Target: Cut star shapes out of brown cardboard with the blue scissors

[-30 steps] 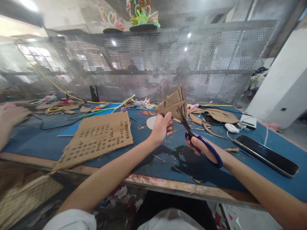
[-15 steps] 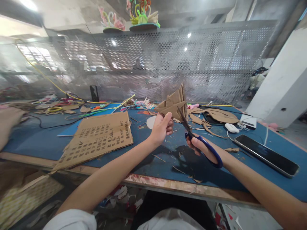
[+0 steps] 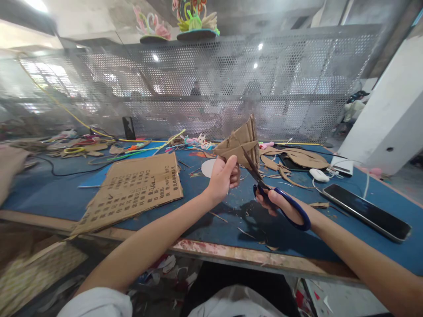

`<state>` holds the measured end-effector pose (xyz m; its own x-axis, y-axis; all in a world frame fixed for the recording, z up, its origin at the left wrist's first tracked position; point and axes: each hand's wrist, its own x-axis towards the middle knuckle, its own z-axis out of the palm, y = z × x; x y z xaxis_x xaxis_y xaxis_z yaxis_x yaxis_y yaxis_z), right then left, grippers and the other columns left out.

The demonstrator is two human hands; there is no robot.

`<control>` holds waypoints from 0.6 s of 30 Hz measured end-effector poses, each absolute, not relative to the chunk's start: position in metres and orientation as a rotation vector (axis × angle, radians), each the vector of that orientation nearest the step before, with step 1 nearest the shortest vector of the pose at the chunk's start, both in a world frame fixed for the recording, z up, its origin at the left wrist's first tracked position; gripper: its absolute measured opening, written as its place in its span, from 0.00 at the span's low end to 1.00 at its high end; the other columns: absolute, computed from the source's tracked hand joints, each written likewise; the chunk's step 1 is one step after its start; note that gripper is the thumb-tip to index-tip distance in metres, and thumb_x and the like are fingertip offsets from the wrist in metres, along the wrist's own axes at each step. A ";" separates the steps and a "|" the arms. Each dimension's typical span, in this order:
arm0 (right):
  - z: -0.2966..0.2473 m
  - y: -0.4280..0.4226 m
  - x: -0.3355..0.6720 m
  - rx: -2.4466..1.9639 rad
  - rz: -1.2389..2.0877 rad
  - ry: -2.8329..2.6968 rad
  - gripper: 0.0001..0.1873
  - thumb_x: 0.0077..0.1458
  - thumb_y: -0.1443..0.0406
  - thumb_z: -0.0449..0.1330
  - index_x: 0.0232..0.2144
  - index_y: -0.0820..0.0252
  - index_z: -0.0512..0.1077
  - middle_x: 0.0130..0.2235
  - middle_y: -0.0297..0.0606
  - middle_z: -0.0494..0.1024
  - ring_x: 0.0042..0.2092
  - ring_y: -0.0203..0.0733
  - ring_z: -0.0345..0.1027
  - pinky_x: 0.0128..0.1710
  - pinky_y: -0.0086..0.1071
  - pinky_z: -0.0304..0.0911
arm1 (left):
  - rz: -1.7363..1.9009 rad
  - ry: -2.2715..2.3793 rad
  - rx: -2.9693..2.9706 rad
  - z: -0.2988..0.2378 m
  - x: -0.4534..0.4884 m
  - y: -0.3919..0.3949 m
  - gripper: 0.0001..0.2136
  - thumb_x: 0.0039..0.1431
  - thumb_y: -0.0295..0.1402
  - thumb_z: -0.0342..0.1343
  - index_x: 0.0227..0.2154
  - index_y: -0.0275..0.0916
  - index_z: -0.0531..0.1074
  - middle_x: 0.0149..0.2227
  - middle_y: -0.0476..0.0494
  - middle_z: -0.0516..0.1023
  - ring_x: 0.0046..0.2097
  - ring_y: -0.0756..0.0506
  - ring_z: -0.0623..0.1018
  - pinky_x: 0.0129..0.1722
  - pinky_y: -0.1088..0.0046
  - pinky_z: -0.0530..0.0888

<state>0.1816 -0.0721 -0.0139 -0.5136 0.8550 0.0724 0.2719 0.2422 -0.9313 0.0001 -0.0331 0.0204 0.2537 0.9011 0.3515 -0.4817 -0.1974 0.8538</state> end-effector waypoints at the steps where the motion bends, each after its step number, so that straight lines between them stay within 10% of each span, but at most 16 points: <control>1: -0.014 -0.072 0.181 -1.026 1.264 -1.923 0.32 0.51 0.35 0.45 0.32 0.57 0.59 0.30 0.33 0.60 0.28 0.35 0.53 0.24 0.29 0.56 | 1.343 0.477 1.192 0.020 0.001 -0.034 0.21 0.47 0.46 0.63 0.29 0.43 0.55 0.17 0.63 0.49 0.15 0.58 0.48 0.12 0.86 0.50; 18: -0.013 -0.071 0.167 -1.247 1.016 -1.969 0.32 0.54 0.36 0.42 0.20 0.57 0.56 0.20 0.30 0.57 0.21 0.32 0.51 0.19 0.28 0.51 | 1.785 0.512 0.866 0.029 -0.007 -0.021 0.24 0.51 0.47 0.60 0.25 0.41 0.50 0.17 0.62 0.48 0.16 0.59 0.50 0.14 0.84 0.49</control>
<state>0.1671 -0.0710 -0.0130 -0.3868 0.9188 0.0790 0.4684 0.2696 -0.8414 -0.0068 -0.0207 0.0286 -0.1990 0.9277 0.3158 -0.6193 -0.3688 0.6931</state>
